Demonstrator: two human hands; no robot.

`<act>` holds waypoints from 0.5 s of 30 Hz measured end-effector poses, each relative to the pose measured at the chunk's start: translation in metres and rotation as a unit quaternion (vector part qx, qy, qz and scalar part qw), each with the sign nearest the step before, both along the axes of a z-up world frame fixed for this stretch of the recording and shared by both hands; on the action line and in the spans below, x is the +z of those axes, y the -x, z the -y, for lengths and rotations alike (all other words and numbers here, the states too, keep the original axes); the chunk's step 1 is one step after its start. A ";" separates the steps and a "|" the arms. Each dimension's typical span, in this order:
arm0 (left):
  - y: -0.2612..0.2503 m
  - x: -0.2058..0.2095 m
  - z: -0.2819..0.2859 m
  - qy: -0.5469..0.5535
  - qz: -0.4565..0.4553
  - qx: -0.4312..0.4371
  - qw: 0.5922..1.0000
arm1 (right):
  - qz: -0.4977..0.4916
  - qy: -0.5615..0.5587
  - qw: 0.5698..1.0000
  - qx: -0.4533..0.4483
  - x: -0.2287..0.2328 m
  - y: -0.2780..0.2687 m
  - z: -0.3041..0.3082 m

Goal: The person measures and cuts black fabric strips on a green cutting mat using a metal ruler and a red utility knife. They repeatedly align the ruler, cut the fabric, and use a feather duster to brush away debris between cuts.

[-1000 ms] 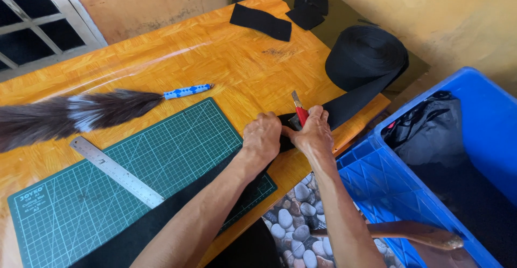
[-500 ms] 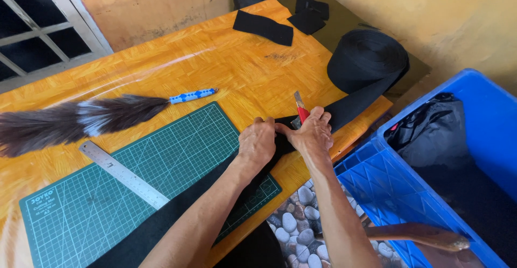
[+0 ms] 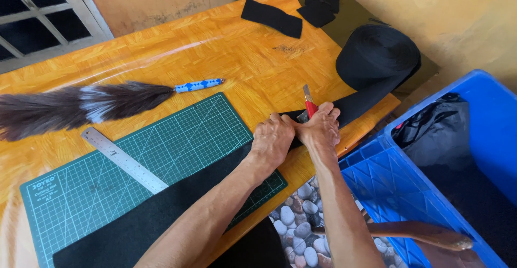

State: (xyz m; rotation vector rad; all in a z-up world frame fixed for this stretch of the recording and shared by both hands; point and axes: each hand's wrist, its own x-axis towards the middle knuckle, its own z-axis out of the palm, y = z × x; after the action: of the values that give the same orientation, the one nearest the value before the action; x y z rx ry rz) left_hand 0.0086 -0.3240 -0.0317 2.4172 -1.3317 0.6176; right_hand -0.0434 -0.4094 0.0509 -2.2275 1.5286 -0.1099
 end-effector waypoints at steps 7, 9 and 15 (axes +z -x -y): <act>0.005 0.010 -0.017 -0.028 -0.059 -0.037 0.997 | 0.015 -0.009 1.000 0.016 0.005 0.007 -0.005; 0.006 0.010 -0.022 -0.026 -0.091 -0.043 0.995 | 0.033 -0.010 0.999 0.025 0.015 0.012 -0.014; 0.008 0.024 -0.037 -0.073 -0.228 -0.066 0.969 | 0.061 -0.009 0.997 0.044 0.012 0.017 -0.018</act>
State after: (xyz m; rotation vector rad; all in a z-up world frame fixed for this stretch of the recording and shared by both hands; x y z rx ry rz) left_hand 0.0008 -0.2873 -0.0079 2.3567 -1.3534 -0.0766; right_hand -0.0602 -0.3917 0.0628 -2.2274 1.3599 -0.2007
